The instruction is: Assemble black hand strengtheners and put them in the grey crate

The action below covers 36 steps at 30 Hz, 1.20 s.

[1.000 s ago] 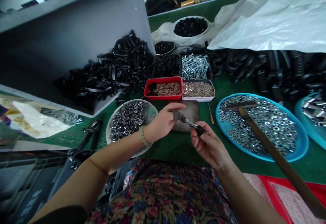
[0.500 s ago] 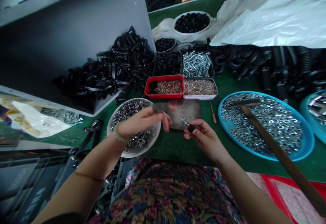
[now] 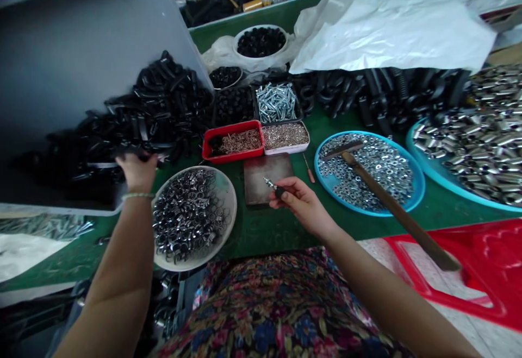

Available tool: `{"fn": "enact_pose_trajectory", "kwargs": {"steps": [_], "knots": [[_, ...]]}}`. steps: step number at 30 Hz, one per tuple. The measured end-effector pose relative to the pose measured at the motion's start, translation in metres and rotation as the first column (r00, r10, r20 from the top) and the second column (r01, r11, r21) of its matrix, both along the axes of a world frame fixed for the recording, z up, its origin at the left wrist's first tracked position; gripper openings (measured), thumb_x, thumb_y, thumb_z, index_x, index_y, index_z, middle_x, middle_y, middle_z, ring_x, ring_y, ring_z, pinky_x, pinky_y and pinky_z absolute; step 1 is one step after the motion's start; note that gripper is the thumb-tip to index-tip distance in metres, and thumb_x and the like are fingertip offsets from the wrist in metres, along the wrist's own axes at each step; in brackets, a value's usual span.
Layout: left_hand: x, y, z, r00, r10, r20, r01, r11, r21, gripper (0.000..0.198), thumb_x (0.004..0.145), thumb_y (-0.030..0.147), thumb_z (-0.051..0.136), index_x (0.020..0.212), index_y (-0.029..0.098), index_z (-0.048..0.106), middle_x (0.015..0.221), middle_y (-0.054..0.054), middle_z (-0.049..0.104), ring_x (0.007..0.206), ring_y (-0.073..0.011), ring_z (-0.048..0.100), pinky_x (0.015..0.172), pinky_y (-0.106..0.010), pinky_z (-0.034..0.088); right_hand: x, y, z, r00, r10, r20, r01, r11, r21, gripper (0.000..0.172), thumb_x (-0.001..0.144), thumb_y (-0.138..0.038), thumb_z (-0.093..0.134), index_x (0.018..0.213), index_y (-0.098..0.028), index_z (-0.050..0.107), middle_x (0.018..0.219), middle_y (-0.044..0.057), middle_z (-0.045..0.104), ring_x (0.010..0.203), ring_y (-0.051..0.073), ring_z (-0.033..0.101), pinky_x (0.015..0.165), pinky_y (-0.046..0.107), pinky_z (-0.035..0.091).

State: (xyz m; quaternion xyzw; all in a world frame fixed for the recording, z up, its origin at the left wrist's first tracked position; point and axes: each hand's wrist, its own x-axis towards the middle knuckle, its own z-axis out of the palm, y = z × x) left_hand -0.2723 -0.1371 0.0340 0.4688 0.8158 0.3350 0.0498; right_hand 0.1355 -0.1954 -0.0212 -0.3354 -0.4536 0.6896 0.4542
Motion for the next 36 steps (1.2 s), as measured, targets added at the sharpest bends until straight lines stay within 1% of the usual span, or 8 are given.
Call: {"fn": "enact_pose_trajectory", "kwargs": {"steps": [3, 5, 8, 12, 17, 21, 30, 36], "knots": [[0.03, -0.01, 0.018, 0.893, -0.046, 0.448, -0.196, 0.856, 0.479, 0.036, 0.07, 0.003, 0.062, 0.095, 0.022, 0.045, 0.109, 0.002, 0.053, 0.103, -0.0153, 0.05, 0.094, -0.032, 0.044, 0.005, -0.002, -0.001, 0.992, -0.006, 0.128, -0.007, 0.995, 0.096, 0.022, 0.088, -0.037, 0.061, 0.104, -0.023, 0.056, 0.09, 0.003, 0.07, 0.076, 0.015, 0.07, 0.075, 0.034, 0.057], [0.07, -0.025, 0.025, 0.57, -0.298, 0.766, -0.14, 0.883, 0.447, 0.048, 0.069, 0.0, 0.058, 0.105, 0.027, 0.044, 0.101, 0.005, 0.057, 0.084, -0.0096, 0.056, 0.077, -0.025, 0.048, 0.007, -0.004, 0.001, 0.959, -0.023, 0.281, -0.039, 0.976, 0.212, 0.02, 0.091, -0.033, 0.056, 0.109, -0.023, 0.056, 0.094, 0.004, 0.07, 0.081, 0.016, 0.069, 0.078, 0.035, 0.056], [0.139, -0.052, 0.021, 0.148, -0.244, 0.959, 0.173, 0.961, 0.218, 0.045, 0.073, 0.014, 0.065, 0.11, 0.028, 0.047, 0.087, 0.003, 0.057, 0.066, -0.0078, 0.055, 0.057, -0.02, 0.044, 0.007, -0.009, 0.008, 0.851, -0.104, 0.515, -0.146, 0.895, 0.422, 0.024, 0.092, -0.024, 0.051, 0.115, -0.025, 0.058, 0.1, 0.006, 0.069, 0.093, 0.018, 0.067, 0.087, 0.036, 0.053], [0.204, -0.075, -0.001, 0.032, -0.135, 0.99, 0.354, 0.928, 0.116, 0.045, 0.069, 0.026, 0.076, 0.103, 0.027, 0.046, 0.078, 0.006, 0.053, 0.058, -0.0053, 0.051, 0.048, -0.016, 0.039, 0.003, -0.019, 0.018, 0.792, -0.175, 0.585, -0.202, 0.83, 0.52, 0.028, 0.09, -0.02, 0.05, 0.114, -0.027, 0.06, 0.106, 0.006, 0.068, 0.098, 0.02, 0.066, 0.088, 0.036, 0.053], [0.229, -0.072, -0.009, -0.094, -0.12, 0.988, 0.418, 0.896, 0.149, 0.047, 0.068, 0.024, 0.077, 0.101, 0.025, 0.043, 0.073, 0.007, 0.051, 0.057, -0.0057, 0.051, 0.048, -0.015, 0.041, -0.005, -0.03, 0.014, 0.917, -0.12, 0.379, -0.005, 0.949, 0.315, 0.019, 0.092, -0.029, 0.052, 0.109, -0.026, 0.056, 0.099, 0.005, 0.069, 0.085, 0.017, 0.068, 0.081, 0.035, 0.055], [0.231, -0.069, -0.007, -0.103, -0.064, 0.993, 0.501, 0.858, 0.108, 0.043, 0.07, 0.021, 0.074, 0.103, 0.021, 0.047, 0.076, 0.005, 0.052, 0.057, -0.0045, 0.048, 0.045, -0.013, 0.033, 0.002, -0.032, 0.007, 0.99, -0.053, 0.134, 0.04, 0.994, 0.098, 0.02, 0.09, -0.038, 0.055, 0.104, -0.023, 0.053, 0.087, 0.003, 0.069, 0.073, 0.015, 0.069, 0.071, 0.033, 0.057], [0.243, -0.081, -0.012, -0.035, -0.242, 0.97, 0.447, 0.864, 0.232, 0.034, 0.073, 0.023, 0.071, 0.097, 0.022, 0.046, 0.074, 0.005, 0.056, 0.055, -0.0047, 0.045, 0.048, -0.016, 0.034, 0.006, -0.04, 0.008, 0.972, -0.052, 0.229, 0.01, 0.984, 0.18, 0.019, 0.093, -0.034, 0.052, 0.107, -0.023, 0.055, 0.089, 0.003, 0.069, 0.074, 0.015, 0.069, 0.071, 0.033, 0.057], [0.223, -0.081, -0.018, 0.186, -0.305, 0.934, 0.757, 0.65, 0.062, 0.033, 0.074, 0.023, 0.071, 0.103, 0.019, 0.056, 0.086, 0.0, 0.062, 0.061, -0.0058, 0.048, 0.051, -0.017, 0.036, 0.023, -0.035, 0.008, 0.85, 0.111, 0.515, -0.347, 0.853, 0.389, 0.021, 0.091, -0.03, 0.052, 0.11, -0.025, 0.061, 0.108, 0.007, 0.068, 0.102, 0.02, 0.065, 0.091, 0.038, 0.051]]}}
